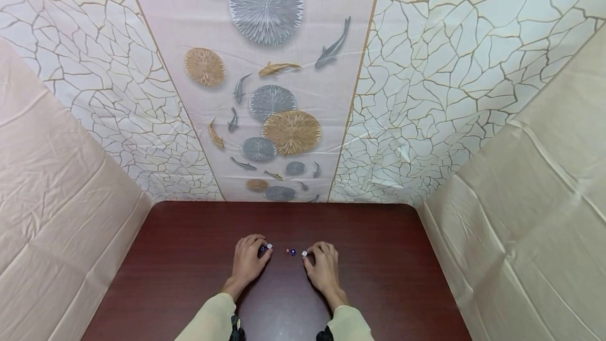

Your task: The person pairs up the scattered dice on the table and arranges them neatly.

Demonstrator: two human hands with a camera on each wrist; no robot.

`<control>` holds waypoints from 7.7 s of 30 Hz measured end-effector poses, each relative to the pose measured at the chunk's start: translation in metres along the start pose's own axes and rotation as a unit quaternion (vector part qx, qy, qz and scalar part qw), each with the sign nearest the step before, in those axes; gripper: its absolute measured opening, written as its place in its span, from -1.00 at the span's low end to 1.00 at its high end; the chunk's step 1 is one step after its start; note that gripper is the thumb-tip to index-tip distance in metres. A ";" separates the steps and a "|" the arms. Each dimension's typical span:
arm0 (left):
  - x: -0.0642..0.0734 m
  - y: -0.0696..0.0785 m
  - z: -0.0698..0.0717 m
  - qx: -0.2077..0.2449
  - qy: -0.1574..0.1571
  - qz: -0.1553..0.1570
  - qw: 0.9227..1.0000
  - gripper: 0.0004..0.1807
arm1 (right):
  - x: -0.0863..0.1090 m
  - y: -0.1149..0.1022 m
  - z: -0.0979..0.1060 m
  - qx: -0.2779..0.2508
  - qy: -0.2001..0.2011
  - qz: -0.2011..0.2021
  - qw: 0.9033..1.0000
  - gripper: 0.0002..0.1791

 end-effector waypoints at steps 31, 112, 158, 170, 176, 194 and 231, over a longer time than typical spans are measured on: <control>-0.001 -0.001 -0.001 -0.003 -0.009 0.000 1.000 -0.81 | 0.039 -0.036 0.005 -0.026 -0.040 0.146 0.988 -0.76; 0.020 0.030 0.034 0.052 -0.005 -0.132 0.990 -0.84 | 0.051 -0.022 -0.007 -0.034 -0.036 0.117 0.992 -0.74; 0.050 0.064 -0.005 0.037 -0.004 -0.160 0.986 -0.80 | 0.051 -0.024 -0.007 -0.018 -0.058 0.101 0.993 -0.78; 0.052 0.061 -0.010 0.063 0.029 -0.151 0.986 -0.78 | 0.049 -0.024 -0.008 -0.023 -0.055 0.108 0.992 -0.78; 0.054 0.060 -0.011 0.074 0.030 -0.144 0.986 -0.77 | 0.049 -0.024 -0.008 -0.025 -0.049 0.111 0.992 -0.78; 0.054 0.060 -0.015 0.076 -0.007 -0.120 0.990 -0.79 | 0.048 -0.020 -0.008 -0.052 -0.064 0.075 0.994 -0.71; 0.054 0.059 -0.014 0.075 0.003 -0.118 0.990 -0.77 | -0.005 -0.012 -0.025 -0.043 -0.052 -0.043 0.997 -0.76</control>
Point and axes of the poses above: each hand's wrist, its own x-axis away from the middle knuckle, its own z-axis out of the back of the hand, y = z × x, the point moved 6 cm from there along -x, towards the middle knuckle, and after that the axes turned 12 degrees about -z, right-handed, at the moved point
